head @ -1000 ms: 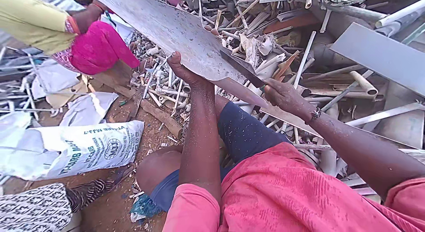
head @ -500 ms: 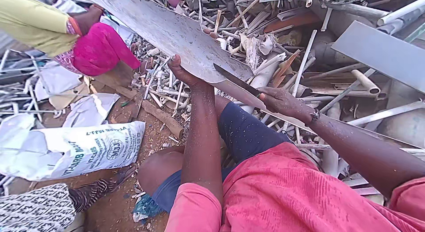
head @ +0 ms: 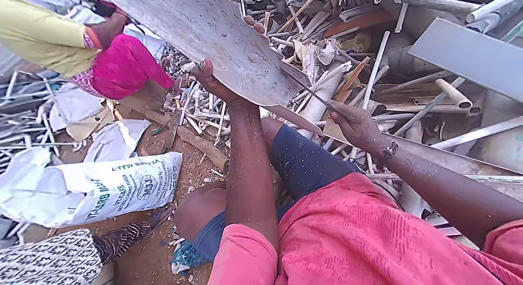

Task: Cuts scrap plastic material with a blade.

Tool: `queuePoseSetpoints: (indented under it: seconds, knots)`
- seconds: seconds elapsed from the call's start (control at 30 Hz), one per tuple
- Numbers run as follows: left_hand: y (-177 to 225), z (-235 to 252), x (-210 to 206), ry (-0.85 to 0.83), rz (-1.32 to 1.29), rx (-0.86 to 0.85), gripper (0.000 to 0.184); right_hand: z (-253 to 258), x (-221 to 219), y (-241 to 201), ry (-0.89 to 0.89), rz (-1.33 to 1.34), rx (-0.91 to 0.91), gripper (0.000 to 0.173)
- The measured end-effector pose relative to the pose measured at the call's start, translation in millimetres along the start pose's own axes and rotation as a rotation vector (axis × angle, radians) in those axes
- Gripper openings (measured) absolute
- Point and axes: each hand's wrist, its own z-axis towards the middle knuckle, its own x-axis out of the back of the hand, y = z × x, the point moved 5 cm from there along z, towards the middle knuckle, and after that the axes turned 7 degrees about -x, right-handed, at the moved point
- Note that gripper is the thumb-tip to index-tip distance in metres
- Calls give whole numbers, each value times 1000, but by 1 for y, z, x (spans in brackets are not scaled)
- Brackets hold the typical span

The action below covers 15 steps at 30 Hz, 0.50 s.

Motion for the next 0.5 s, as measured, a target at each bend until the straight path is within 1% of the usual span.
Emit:
queuePoseSetpoints:
  seconds: [0.07, 0.13, 0.17, 0.2, 0.23, 0.27, 0.3, 0.33, 0.37, 0.4, 0.43, 0.47, 0.5]
  knots:
    - [0, 2, -4, 18, 25, 5, 89, -4, 1, 3, 29, 259, -102, 41]
    - [0, 1, -4, 18, 100, -21, 84, -7, 1, 9, -15, 584, -274, 41]
    - [-1, -1, -7, 22, 131, -34, 81, -8, 0, 9, -55, 702, -342, 45]
    - [-3, -2, -9, 25, 144, -50, 78, -10, 0, 5, -105, 798, -385, 53]
    - [-5, -5, -14, 37, 157, -76, 73, -11, 0, -1, -143, 848, -400, 58]
    - [-7, -7, -19, 68, 176, -115, 67, -12, 1, -7, -156, 847, -393, 59]
    - [-10, -9, -22, 85, 189, -144, 62, -11, 2, -14, -137, 832, -363, 54]
    - [-13, -10, -22, 113, 198, -169, 59, -10, 4, -23, -104, 807, -316, 44]
    - [-15, -12, -22, 176, 234, -208, 49, -8, 7, -31, -73, 759, -273, 34]
    - [-16, -15, -20, 272, 298, -255, 35, -6, 9, -37, -36, 691, -247, 25]
    - [-17, -16, -18, 352, 343, -275, 24, -4, 12, -42, 7, 623, -221, 19]
    - [-20, -15, -17, 406, 357, -260, 21, -2, 14, -44, 60, 548, -189, 15]
    - [-24, -15, -15, 447, 346, -201, 26, 1, 17, -45, 116, 478, -169, 14]
